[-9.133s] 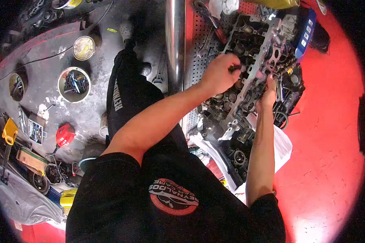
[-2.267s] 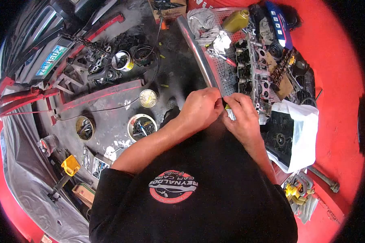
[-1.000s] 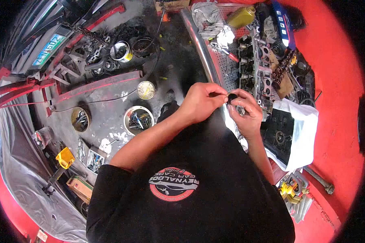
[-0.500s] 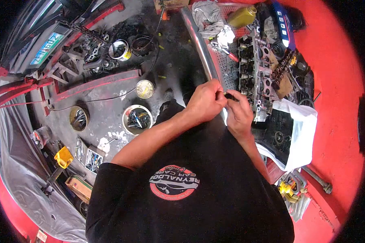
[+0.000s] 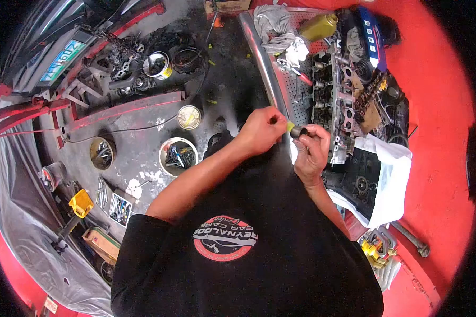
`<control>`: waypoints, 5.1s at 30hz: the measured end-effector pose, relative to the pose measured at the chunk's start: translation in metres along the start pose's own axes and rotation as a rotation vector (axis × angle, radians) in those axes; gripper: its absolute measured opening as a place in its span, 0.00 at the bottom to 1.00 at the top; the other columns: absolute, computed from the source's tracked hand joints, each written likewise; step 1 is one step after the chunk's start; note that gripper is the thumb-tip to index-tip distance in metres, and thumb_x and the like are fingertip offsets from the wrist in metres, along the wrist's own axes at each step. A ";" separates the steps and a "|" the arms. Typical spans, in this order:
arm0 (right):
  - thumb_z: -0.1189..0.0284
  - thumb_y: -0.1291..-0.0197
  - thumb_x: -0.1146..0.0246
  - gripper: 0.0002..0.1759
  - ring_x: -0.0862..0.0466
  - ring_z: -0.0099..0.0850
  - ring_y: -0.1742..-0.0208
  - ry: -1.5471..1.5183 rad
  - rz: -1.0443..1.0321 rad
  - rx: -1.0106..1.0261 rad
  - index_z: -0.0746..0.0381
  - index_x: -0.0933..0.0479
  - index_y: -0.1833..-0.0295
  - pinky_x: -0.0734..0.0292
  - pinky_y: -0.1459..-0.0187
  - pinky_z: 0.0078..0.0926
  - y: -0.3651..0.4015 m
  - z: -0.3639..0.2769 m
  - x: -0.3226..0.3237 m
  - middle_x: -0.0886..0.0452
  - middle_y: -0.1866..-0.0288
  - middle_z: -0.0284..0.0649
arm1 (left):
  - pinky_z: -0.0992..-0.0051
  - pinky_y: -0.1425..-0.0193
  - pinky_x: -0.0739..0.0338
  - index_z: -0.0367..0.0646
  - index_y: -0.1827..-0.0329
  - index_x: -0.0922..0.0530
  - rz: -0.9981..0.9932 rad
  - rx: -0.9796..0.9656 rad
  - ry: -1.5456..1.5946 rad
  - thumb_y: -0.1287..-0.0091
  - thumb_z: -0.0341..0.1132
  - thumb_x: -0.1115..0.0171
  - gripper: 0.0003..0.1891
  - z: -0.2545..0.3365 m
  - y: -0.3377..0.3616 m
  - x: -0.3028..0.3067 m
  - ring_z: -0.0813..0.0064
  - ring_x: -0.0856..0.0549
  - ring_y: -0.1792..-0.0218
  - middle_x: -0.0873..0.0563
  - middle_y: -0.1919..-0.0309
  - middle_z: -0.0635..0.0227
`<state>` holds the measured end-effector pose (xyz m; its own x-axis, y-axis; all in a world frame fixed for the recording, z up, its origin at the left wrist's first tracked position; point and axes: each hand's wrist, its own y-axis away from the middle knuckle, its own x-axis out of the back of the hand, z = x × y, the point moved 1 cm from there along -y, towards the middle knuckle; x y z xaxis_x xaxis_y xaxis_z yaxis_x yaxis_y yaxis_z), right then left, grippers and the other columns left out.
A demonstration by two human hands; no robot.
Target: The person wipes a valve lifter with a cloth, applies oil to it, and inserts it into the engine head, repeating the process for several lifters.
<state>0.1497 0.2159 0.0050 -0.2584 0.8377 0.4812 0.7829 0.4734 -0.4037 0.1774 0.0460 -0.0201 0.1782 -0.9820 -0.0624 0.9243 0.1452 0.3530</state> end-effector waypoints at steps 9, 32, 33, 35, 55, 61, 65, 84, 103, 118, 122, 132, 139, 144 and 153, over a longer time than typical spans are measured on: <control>0.81 0.39 0.33 0.07 0.22 0.40 0.44 0.025 -0.019 0.020 0.67 0.22 0.56 0.24 0.44 0.33 -0.002 0.008 -0.001 0.26 0.43 0.50 | 0.76 0.65 0.23 0.38 0.60 0.16 -0.202 0.041 0.215 0.34 0.34 0.31 0.08 0.018 -0.002 0.009 0.79 0.18 0.68 0.16 0.71 0.72; 0.67 0.31 0.39 0.08 0.22 0.29 0.49 -1.262 0.198 -0.805 0.59 0.23 0.52 0.30 0.45 0.32 -0.002 0.015 -0.015 0.20 0.48 0.36 | 0.76 0.70 0.26 0.34 0.65 0.19 0.257 -0.001 0.099 0.33 0.31 0.37 0.07 -0.008 -0.024 -0.008 0.82 0.21 0.75 0.16 0.76 0.70; 0.66 0.31 0.39 0.09 0.22 0.29 0.49 -1.331 0.200 -0.859 0.58 0.23 0.51 0.31 0.45 0.33 0.000 0.017 -0.015 0.20 0.49 0.35 | 0.76 0.71 0.26 0.34 0.64 0.19 0.260 -0.006 0.084 0.33 0.31 0.37 0.08 -0.008 -0.025 -0.007 0.81 0.21 0.75 0.16 0.76 0.70; 0.62 0.30 0.41 0.13 0.23 0.31 0.48 -1.431 0.077 -0.849 0.56 0.26 0.46 0.31 0.48 0.34 0.001 0.019 -0.015 0.21 0.47 0.36 | 0.74 0.70 0.26 0.34 0.64 0.19 0.276 -0.030 0.036 0.33 0.31 0.37 0.07 -0.010 -0.025 -0.007 0.79 0.20 0.75 0.16 0.76 0.68; 0.54 0.42 0.30 0.23 0.30 0.36 0.40 -1.661 -0.384 -0.650 0.56 0.22 0.48 0.34 0.46 0.34 -0.023 -0.005 -0.013 0.29 0.48 0.37 | 0.69 0.62 0.22 0.37 0.62 0.20 0.677 -0.318 -0.228 0.36 0.28 0.37 0.04 0.025 -0.026 0.077 0.66 0.15 0.69 0.15 0.70 0.58; 0.60 0.40 0.31 0.17 0.30 0.32 0.51 -1.635 -0.388 -0.768 0.55 0.26 0.51 0.35 0.52 0.31 -0.019 0.003 -0.017 0.30 0.53 0.36 | 0.72 0.60 0.23 0.39 0.69 0.18 0.649 -0.458 -0.599 0.43 0.24 0.39 0.03 -0.024 -0.060 0.159 0.70 0.16 0.69 0.15 0.72 0.62; 0.61 0.38 0.32 0.13 0.29 0.31 0.54 -1.478 -0.305 -0.892 0.52 0.26 0.53 0.35 0.53 0.30 -0.020 0.003 -0.026 0.30 0.55 0.36 | 0.73 0.60 0.25 0.38 0.76 0.19 0.431 -0.132 -0.074 0.42 0.32 0.44 0.09 -0.042 -0.080 0.207 0.71 0.17 0.71 0.14 0.74 0.64; 0.67 0.31 0.40 0.07 0.23 0.31 0.59 -1.413 -0.091 -1.058 0.58 0.26 0.53 0.27 0.56 0.31 -0.085 0.119 -0.009 0.22 0.56 0.40 | 0.51 0.57 0.19 0.48 0.53 0.18 0.519 0.070 -1.092 0.36 0.38 0.42 0.12 -0.074 -0.202 0.216 0.48 0.13 0.61 0.13 0.62 0.47; 0.54 0.27 0.50 0.19 0.25 0.30 0.72 -1.188 0.459 -1.307 0.59 0.27 0.55 0.27 0.67 0.29 -0.212 0.289 -0.047 0.22 0.68 0.35 | 0.63 0.46 0.26 0.41 0.70 0.16 0.139 -0.475 -0.463 0.43 0.31 0.31 0.04 0.011 -0.350 0.006 0.57 0.21 0.52 0.17 0.59 0.61; 0.58 0.26 0.47 0.16 0.21 0.25 0.59 -0.644 -0.024 -0.977 0.61 0.25 0.51 0.25 0.52 0.27 -0.229 0.310 -0.066 0.21 0.59 0.37 | 0.72 0.67 0.20 0.39 0.55 0.22 0.522 0.132 -0.037 0.34 0.33 0.35 0.09 -0.042 -0.401 0.002 0.71 0.16 0.70 0.17 0.68 0.63; 0.68 0.32 0.38 0.14 0.21 0.32 0.55 -0.223 -0.110 -0.682 0.66 0.27 0.48 0.26 0.51 0.29 -0.239 0.308 -0.046 0.21 0.55 0.42 | 0.73 0.63 0.18 0.41 0.45 0.19 0.188 0.200 0.603 0.35 0.34 0.34 0.16 0.000 -0.379 0.011 0.72 0.14 0.65 0.13 0.60 0.63; 0.83 0.52 0.35 0.23 0.32 0.48 0.35 -0.004 0.043 -0.283 0.64 0.26 0.47 0.38 0.34 0.43 -0.242 0.324 -0.057 0.33 0.35 0.49 | 0.74 0.59 0.20 0.36 0.51 0.18 0.081 -0.069 -0.181 0.34 0.33 0.34 0.12 0.002 -0.391 -0.031 0.77 0.16 0.66 0.13 0.66 0.62; 0.77 0.49 0.29 0.16 0.33 0.47 0.29 -0.103 -0.048 -0.317 0.62 0.25 0.55 0.38 0.31 0.42 -0.254 0.316 -0.052 0.34 0.28 0.47 | 0.71 0.61 0.17 0.41 0.45 0.23 0.099 0.408 0.651 0.28 0.36 0.41 0.13 -0.026 -0.405 -0.008 0.74 0.14 0.62 0.14 0.59 0.65; 0.74 0.44 0.31 0.15 0.34 0.46 0.28 -0.179 -0.050 -0.389 0.64 0.24 0.52 0.40 0.29 0.40 -0.245 0.332 -0.052 0.33 0.29 0.49 | 0.74 0.57 0.19 0.42 0.41 0.27 -0.058 0.356 0.705 0.29 0.31 0.39 0.15 -0.016 -0.387 -0.024 0.78 0.17 0.61 0.17 0.60 0.69; 0.63 0.36 0.41 0.19 0.21 0.30 0.49 -1.115 0.028 -0.981 0.59 0.25 0.43 0.28 0.44 0.29 -0.239 0.315 -0.045 0.21 0.44 0.37 | 0.69 0.54 0.20 0.42 0.47 0.24 0.145 0.015 -0.075 0.39 0.27 0.32 0.17 0.003 -0.389 -0.034 0.68 0.15 0.59 0.15 0.59 0.62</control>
<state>-0.2040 0.1501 -0.1650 -0.1722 0.8298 -0.5309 0.7374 0.4659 0.4891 -0.1890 0.0223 -0.1522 0.2831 -0.9573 0.0594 0.8854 0.2846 0.3674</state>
